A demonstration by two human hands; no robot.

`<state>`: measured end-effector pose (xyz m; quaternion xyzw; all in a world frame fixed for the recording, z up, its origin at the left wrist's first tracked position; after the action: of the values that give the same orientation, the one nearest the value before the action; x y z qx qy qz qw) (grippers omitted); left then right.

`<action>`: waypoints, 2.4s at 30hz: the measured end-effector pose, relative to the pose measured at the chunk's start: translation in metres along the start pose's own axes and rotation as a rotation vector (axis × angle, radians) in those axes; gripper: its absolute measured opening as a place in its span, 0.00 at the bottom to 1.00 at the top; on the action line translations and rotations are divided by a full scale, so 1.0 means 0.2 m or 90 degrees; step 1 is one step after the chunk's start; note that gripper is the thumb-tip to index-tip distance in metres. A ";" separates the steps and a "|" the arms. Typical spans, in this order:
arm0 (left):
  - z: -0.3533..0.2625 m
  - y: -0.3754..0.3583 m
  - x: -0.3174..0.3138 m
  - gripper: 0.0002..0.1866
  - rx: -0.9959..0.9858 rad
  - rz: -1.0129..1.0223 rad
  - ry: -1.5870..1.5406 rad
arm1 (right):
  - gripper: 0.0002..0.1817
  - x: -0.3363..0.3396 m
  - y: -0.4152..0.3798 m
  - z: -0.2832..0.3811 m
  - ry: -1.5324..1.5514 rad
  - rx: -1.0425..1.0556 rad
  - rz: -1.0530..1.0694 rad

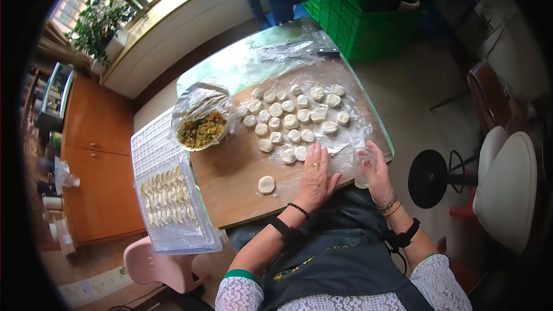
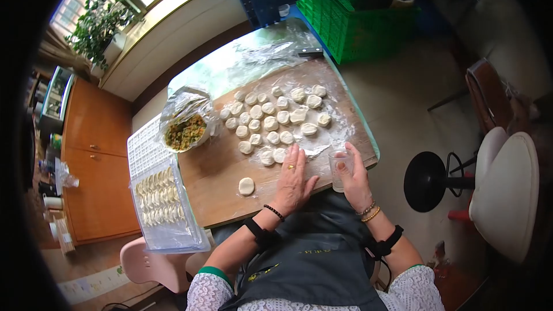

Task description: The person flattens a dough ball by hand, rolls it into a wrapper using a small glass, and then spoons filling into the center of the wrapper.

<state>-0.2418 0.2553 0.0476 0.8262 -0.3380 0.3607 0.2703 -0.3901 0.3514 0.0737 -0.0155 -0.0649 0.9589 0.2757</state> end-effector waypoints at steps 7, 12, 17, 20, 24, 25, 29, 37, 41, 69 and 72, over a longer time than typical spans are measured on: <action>-0.02 0.05 -0.07 0.39 0.059 0.029 0.095 | 0.34 0.01 0.06 0.00 0.072 -0.012 0.014; -0.04 -0.01 -0.07 0.39 -0.001 0.097 0.073 | 0.35 0.03 0.06 -0.03 0.077 -0.037 0.014; -0.02 -0.10 0.03 0.36 -0.035 0.126 0.028 | 0.34 0.04 0.04 -0.04 0.036 -0.044 0.011; 0.01 -0.10 0.09 0.34 -0.018 0.082 -0.009 | 0.32 -0.01 0.03 -0.02 -0.025 -0.017 0.030; 0.08 -0.05 0.11 0.29 0.009 -0.009 -0.021 | 0.33 -0.07 0.02 -0.01 -0.040 0.004 0.048; 0.10 -0.05 0.13 0.28 0.007 -0.015 -0.020 | 0.33 -0.08 0.02 -0.01 -0.036 0.004 0.050; 0.16 0.04 0.15 0.24 -0.004 -0.062 0.048 | 0.34 -0.10 0.01 0.01 -0.075 0.004 0.049; 0.34 0.31 0.19 0.26 -0.042 -0.121 0.199 | 0.31 -0.11 0.00 0.05 -0.069 -0.023 0.044; 0.40 0.43 0.19 0.25 -0.019 -0.095 0.226 | 0.32 -0.08 0.02 0.03 -0.073 -0.036 0.033; 0.35 0.52 0.30 0.35 0.028 0.030 0.142 | 0.35 0.07 0.31 0.06 0.058 -0.032 -0.081; 0.41 0.26 0.41 0.40 0.053 0.048 0.125 | 0.36 0.08 0.33 0.04 0.039 -0.023 -0.069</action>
<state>-0.2047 0.1363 0.0725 0.7842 -0.3251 0.4636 0.2538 -0.4394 0.3044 0.0724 -0.0465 -0.0745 0.9402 0.3291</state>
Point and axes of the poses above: each hand's wrist, its own y-axis towards the middle knuckle, its own x-axis out of the back of the hand, z = x × y, the point moved 3 cm from there along y, towards the middle knuckle
